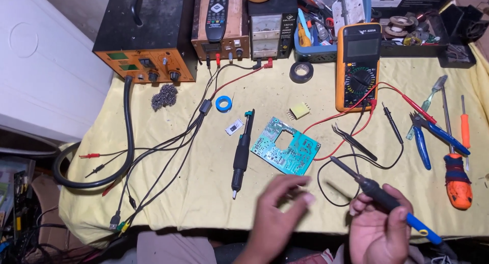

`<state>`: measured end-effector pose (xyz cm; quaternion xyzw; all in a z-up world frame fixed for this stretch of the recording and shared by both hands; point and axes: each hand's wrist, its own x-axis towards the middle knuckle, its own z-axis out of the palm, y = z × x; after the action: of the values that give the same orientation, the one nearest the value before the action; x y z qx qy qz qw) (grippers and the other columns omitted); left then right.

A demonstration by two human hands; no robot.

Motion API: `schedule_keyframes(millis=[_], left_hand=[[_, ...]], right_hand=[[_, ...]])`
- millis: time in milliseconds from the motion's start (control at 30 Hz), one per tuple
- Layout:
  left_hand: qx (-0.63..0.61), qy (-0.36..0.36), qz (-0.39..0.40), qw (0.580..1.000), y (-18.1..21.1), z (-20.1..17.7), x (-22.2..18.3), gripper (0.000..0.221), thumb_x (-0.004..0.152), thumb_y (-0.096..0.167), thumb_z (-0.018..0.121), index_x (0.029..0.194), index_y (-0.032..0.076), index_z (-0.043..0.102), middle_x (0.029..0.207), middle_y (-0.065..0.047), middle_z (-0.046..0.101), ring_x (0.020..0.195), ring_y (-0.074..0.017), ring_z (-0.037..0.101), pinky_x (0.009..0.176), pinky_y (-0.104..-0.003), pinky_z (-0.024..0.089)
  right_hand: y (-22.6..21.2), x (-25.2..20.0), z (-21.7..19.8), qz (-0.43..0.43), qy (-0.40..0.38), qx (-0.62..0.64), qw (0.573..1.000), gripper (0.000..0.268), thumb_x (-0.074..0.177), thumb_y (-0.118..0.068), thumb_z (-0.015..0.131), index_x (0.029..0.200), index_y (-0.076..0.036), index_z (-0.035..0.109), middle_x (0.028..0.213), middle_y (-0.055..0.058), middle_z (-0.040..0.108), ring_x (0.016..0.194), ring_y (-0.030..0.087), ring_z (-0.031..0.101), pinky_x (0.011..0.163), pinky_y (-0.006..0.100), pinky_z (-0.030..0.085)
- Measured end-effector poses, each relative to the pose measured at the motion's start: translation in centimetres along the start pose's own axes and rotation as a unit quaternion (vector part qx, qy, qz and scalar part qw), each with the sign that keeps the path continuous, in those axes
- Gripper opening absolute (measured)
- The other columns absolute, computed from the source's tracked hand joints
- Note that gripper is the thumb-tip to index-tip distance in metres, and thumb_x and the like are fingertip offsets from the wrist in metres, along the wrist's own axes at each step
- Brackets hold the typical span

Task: Removing electronic components from a printed circuit board using a soldering iron and a manual desoldering pump.

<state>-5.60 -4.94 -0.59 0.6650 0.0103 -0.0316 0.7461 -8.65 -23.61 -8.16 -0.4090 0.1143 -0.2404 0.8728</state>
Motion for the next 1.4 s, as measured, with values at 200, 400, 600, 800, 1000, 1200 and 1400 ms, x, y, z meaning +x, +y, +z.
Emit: schedule_keyframes(millis=[200, 400, 600, 800, 1000, 1200, 1400], left_hand=[[0.392, 0.123, 0.045, 0.911, 0.1, -9.0, 7.2, 0.038, 0.093, 0.034, 0.07, 0.121, 0.01, 0.061, 0.116, -0.004, 0.064, 0.112, -0.0196, 0.066, 0.088, -0.037, 0.051], [0.422, 0.063, -0.07, 0.902, -1.6, -9.9, 9.3, 0.031, 0.088, 0.03, 0.071, 0.115, 0.014, 0.066, 0.104, -0.001, 0.075, 0.096, -0.0209, 0.07, 0.081, -0.039, 0.052], [-0.026, 0.079, -0.114, 0.99, 1.2, -10.1, 11.4, 0.032, 0.093, 0.008, 0.046, 0.117, 0.0, 0.065, 0.093, -0.015, 0.07, 0.075, -0.0217, 0.064, 0.064, -0.033, 0.054], [0.166, 0.019, -0.108, 0.98, 0.5, -9.7, 16.2, 0.042, 0.086, 0.044, 0.072, 0.105, 0.007, 0.068, 0.072, -0.012, 0.061, 0.062, -0.0234, 0.064, 0.056, -0.039, 0.055], [0.39, -0.062, -0.152, 0.906, 0.6, -9.1, 17.9, 0.016, 0.083, 0.02, 0.072, 0.09, 0.006, 0.076, 0.065, -0.011, 0.061, 0.062, -0.0243, 0.064, 0.056, -0.035, 0.051], [0.407, -0.098, -0.138, 0.898, 2.6, -8.9, 16.9, 0.019, 0.085, 0.023, 0.075, 0.09, 0.005, 0.077, 0.063, -0.015, 0.064, 0.065, -0.03, 0.069, 0.058, -0.039, 0.051], [0.491, -0.076, -0.043, 0.867, -2.3, -8.9, 15.2, 0.016, 0.093, 0.031, 0.063, 0.089, 0.016, 0.059, 0.076, -0.008, 0.066, 0.067, -0.0369, 0.058, 0.058, -0.049, 0.045]], right_hand=[[-1.0, 2.7, 2.5, -0.02, 0.086, -0.079, 0.993, 0.024, 0.094, -0.007, 0.068, 0.116, -0.01, 0.059, 0.081, 0.008, 0.055, 0.075, 0.015, 0.052, 0.078, 0.027, 0.046], [0.5, 4.7, 5.2, -0.035, 0.052, -0.135, 0.989, 0.015, 0.099, -0.016, 0.065, 0.11, -0.01, 0.057, 0.078, 0.009, 0.056, 0.064, 0.015, 0.053, 0.059, 0.024, 0.043], [2.3, 8.4, 7.9, -0.035, -0.011, -0.23, 0.972, 0.01, 0.097, -0.012, 0.069, 0.104, -0.009, 0.063, 0.076, 0.003, 0.06, 0.058, 0.006, 0.052, 0.048, 0.016, 0.038], [5.6, 10.3, 9.1, -0.07, -0.065, -0.285, 0.954, 0.015, 0.099, -0.015, 0.069, 0.104, -0.002, 0.064, 0.064, 0.003, 0.054, 0.057, 0.003, 0.048, 0.053, 0.015, 0.039], [6.3, 9.9, 9.3, -0.071, -0.096, -0.314, 0.942, 0.012, 0.099, -0.01, 0.068, 0.102, 0.0, 0.064, 0.064, 0.006, 0.054, 0.061, 0.008, 0.048, 0.056, 0.02, 0.042], [7.2, 9.9, 8.8, -0.055, -0.091, -0.314, 0.943, 0.013, 0.098, -0.011, 0.067, 0.102, 0.001, 0.063, 0.063, 0.005, 0.053, 0.061, 0.008, 0.048, 0.058, 0.021, 0.044], [6.2, 9.0, 10.8, 0.022, -0.013, -0.385, 0.923, 0.011, 0.095, -0.015, 0.064, 0.095, -0.004, 0.064, 0.081, 0.007, 0.065, 0.073, 0.015, 0.06, 0.067, 0.025, 0.049]])
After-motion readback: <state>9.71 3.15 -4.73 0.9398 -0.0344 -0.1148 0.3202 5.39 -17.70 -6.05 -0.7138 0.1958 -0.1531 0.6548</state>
